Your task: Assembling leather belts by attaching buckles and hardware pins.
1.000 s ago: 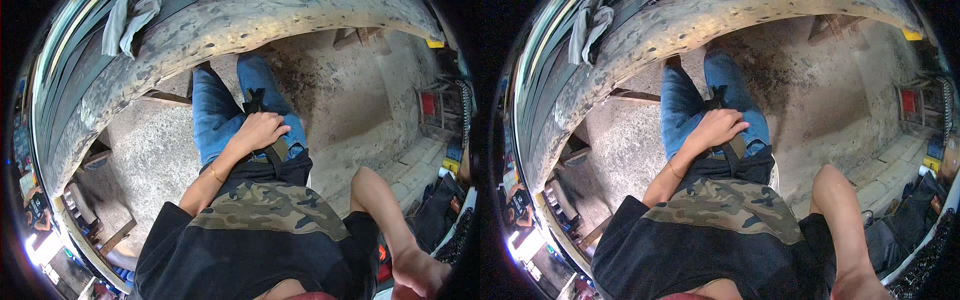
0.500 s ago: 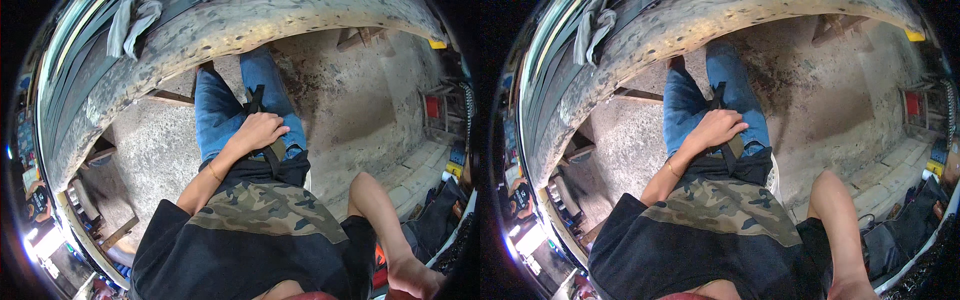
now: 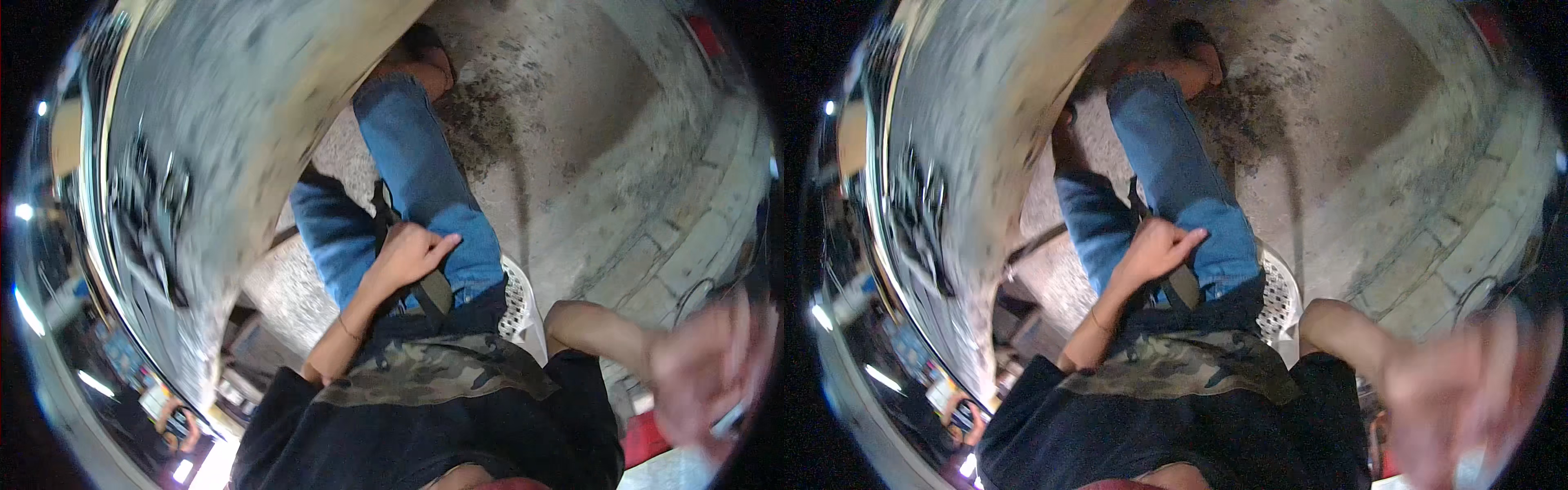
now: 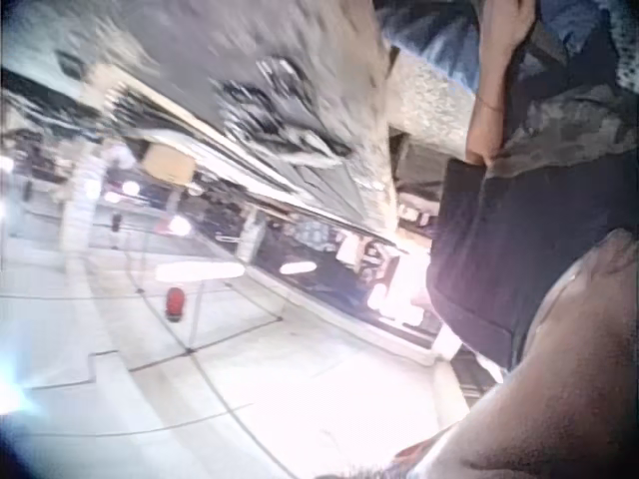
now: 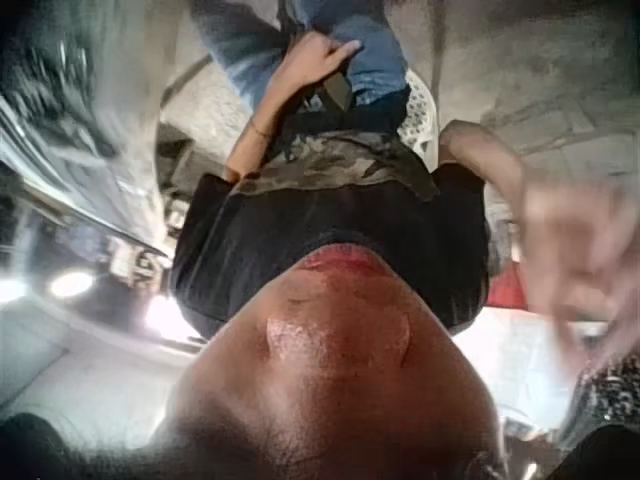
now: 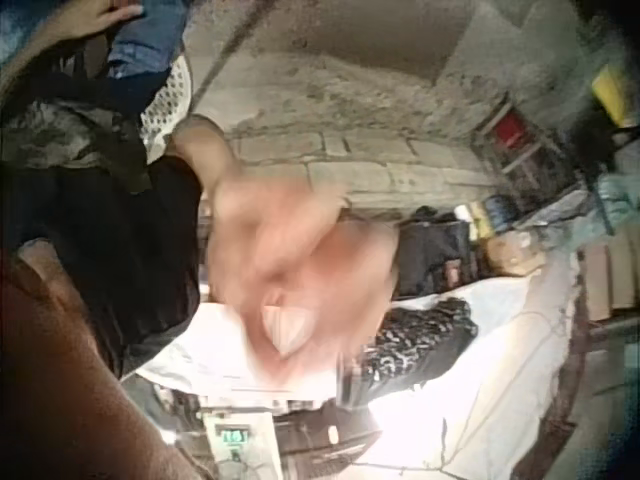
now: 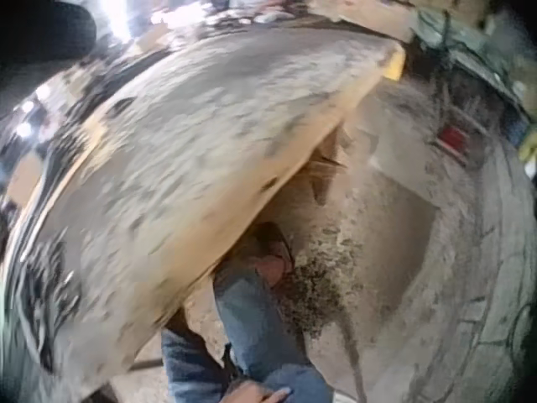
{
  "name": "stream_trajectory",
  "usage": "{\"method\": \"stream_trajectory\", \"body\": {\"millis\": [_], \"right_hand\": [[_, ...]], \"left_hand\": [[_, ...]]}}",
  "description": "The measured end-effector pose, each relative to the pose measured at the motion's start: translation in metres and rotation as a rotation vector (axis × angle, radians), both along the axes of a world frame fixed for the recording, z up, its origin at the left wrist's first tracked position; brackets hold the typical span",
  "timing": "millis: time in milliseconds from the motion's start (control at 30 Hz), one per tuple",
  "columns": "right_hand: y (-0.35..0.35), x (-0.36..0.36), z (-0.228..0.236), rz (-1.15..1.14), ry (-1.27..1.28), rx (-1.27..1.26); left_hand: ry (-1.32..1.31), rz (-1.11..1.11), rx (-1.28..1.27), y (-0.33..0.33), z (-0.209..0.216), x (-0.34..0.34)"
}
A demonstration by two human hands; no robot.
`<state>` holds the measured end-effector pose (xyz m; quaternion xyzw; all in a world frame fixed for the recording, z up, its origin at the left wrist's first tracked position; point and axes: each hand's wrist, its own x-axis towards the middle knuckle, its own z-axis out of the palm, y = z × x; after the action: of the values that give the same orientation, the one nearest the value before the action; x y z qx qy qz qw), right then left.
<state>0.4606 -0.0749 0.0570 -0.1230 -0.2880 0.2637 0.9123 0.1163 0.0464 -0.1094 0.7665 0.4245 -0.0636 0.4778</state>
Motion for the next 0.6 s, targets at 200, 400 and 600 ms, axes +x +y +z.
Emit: {"method": "stream_trajectory", "body": {"millis": [200, 400, 600], "right_hand": [[0.174, -0.028, -0.291, -0.087, -0.185, -1.247], [0.115, -0.085, -0.610, -0.016, -0.631, -1.735], [0.122, -0.140, -0.658, 0.288, -0.751, -1.932]], "left_hand": [[-0.045, -0.040, -0.309, 0.016, -0.019, 0.020], [0.007, -0.188, -0.491, 0.037, -0.015, 0.034], [0.205, -0.266, -0.543, 0.042, -0.013, 0.022]]}}
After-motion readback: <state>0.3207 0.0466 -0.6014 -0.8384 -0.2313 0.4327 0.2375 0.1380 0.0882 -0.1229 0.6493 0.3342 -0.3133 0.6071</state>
